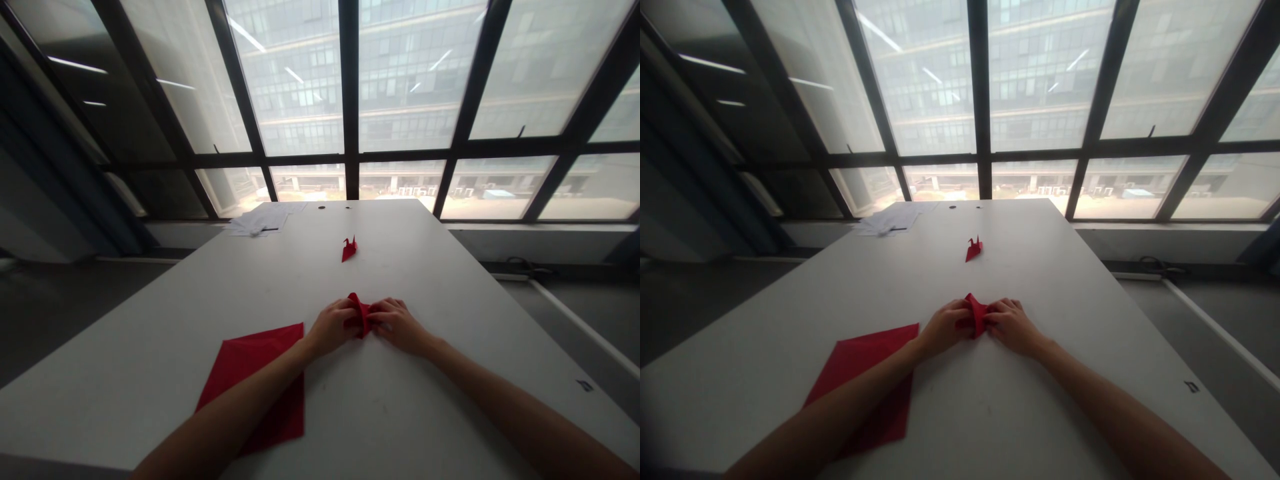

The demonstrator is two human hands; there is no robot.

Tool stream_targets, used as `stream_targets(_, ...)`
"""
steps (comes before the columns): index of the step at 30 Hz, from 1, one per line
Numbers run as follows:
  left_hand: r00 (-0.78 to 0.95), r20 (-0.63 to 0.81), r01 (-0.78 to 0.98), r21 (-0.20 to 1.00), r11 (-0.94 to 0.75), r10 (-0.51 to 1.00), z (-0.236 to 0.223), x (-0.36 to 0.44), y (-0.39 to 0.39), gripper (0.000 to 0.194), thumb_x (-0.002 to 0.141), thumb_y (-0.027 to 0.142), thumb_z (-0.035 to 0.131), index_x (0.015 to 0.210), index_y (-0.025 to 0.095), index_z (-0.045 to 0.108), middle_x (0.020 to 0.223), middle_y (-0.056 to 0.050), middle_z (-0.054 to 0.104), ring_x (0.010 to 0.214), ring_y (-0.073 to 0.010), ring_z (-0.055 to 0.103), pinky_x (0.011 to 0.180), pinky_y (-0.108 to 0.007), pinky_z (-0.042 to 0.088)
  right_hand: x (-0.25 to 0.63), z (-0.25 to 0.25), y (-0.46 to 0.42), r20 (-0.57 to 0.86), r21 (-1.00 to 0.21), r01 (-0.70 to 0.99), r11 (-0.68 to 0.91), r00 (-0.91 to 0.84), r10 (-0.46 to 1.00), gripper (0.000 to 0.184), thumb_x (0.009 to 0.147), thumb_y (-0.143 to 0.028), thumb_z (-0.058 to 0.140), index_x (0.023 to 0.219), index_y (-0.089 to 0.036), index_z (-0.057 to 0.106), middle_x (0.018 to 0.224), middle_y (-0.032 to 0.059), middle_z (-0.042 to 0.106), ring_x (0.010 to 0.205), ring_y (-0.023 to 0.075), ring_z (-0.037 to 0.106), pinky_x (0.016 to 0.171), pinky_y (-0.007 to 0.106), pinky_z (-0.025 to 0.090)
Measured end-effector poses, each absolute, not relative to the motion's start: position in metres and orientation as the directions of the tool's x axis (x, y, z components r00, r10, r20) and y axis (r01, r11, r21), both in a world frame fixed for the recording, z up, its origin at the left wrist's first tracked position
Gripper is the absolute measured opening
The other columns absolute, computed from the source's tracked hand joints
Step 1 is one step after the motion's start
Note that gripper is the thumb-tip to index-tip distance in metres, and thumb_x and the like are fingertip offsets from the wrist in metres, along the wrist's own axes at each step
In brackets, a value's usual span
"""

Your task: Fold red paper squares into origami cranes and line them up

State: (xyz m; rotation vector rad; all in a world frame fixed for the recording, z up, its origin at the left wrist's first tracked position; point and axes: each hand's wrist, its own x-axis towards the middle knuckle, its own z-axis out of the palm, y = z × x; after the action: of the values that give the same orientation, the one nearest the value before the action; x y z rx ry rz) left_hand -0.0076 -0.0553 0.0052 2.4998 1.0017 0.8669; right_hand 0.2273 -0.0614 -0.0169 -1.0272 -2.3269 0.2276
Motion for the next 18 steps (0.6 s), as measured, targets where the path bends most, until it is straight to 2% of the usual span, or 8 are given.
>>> stream_targets(5, 0.551, 0.428, 0.519, 0.496, -0.696, 0.716, 0.004, -0.005, -0.055, 0.022, 0.081, 0.016, 0.072, 0.101, 0.025, 0.076, 0.113, -0.003, 0.07, 0.099, -0.0202, 0.066, 0.092, -0.031, 0.052, 0.227, -0.019, -0.06, 0.444, -0.37, 0.623, 0.689, -0.533, 0.72, 0.026, 0.084, -0.016, 0.068, 0.103, -0.032, 0.076, 0.109, 0.003, 0.071, 0.104, 0.024, 0.059, 0.097, 0.043, 0.04)
stream_targets(8, 0.557, 0.44, 0.54, 0.453, -0.71, 0.704, 0.005, -0.002, -0.058, 0.021, 0.088, 0.02, 0.066, 0.106, 0.025, 0.074, 0.119, -0.004, 0.07, 0.106, -0.0201, 0.065, 0.097, -0.033, 0.05, 0.226, -0.018, -0.06, 0.445, -0.374, 0.624, 0.686, -0.528, 0.723, 0.02, 0.085, -0.017, 0.068, 0.098, -0.029, 0.075, 0.107, 0.0028, 0.072, 0.103, 0.024, 0.059, 0.096, 0.042, 0.04)
stream_targets(10, 0.568, 0.439, 0.576, 0.393, -0.717, 0.696, 0.007, -0.001, -0.061, 0.023, 0.095, 0.026, 0.058, 0.114, 0.026, 0.071, 0.125, -0.005, 0.067, 0.116, -0.0219, 0.062, 0.104, -0.038, 0.045, 0.225, -0.019, -0.06, 0.453, -0.383, 0.621, 0.684, -0.519, 0.725, 0.018, 0.085, -0.017, 0.067, 0.097, -0.028, 0.075, 0.107, 0.0027, 0.073, 0.102, 0.0238, 0.06, 0.096, 0.042, 0.041)
stream_targets(13, 0.609, 0.402, 0.621, 0.296, -0.726, 0.684, 0.011, -0.002, -0.065, 0.03, 0.1, 0.035, 0.049, 0.125, 0.026, 0.065, 0.139, -0.007, 0.06, 0.135, -0.0263, 0.048, 0.113, -0.048, 0.034, 0.226, -0.022, -0.057, 0.464, -0.398, 0.601, 0.693, -0.52, 0.718, 0.018, 0.086, -0.017, 0.067, 0.098, -0.028, 0.075, 0.109, 0.002, 0.074, 0.103, 0.0235, 0.061, 0.097, 0.041, 0.041)
stream_targets(15, 0.642, 0.366, 0.627, 0.254, -0.736, 0.674, 0.014, -0.002, -0.067, 0.035, 0.1, 0.04, 0.051, 0.13, 0.026, 0.061, 0.142, -0.007, 0.057, 0.142, -0.0283, 0.04, 0.117, -0.051, 0.028, 0.227, -0.025, -0.055, 0.467, -0.407, 0.591, 0.696, -0.52, 0.715, 0.021, 0.085, -0.015, 0.066, 0.099, -0.028, 0.075, 0.11, 0.0015, 0.074, 0.105, 0.0233, 0.062, 0.098, 0.041, 0.041)
stream_targets(18, 0.678, 0.341, 0.618, 0.215, -0.756, 0.651, 0.017, -0.003, -0.068, 0.043, 0.096, 0.047, 0.055, 0.133, 0.025, 0.058, 0.14, -0.009, 0.059, 0.143, -0.0297, 0.037, 0.119, -0.054, 0.02, 0.228, -0.028, -0.052, 0.466, -0.425, 0.594, 0.683, -0.503, 0.728, 0.028, 0.083, -0.01, 0.063, 0.101, -0.028, 0.075, 0.11, 0.0009, 0.075, 0.106, 0.0233, 0.063, 0.098, 0.041, 0.042)
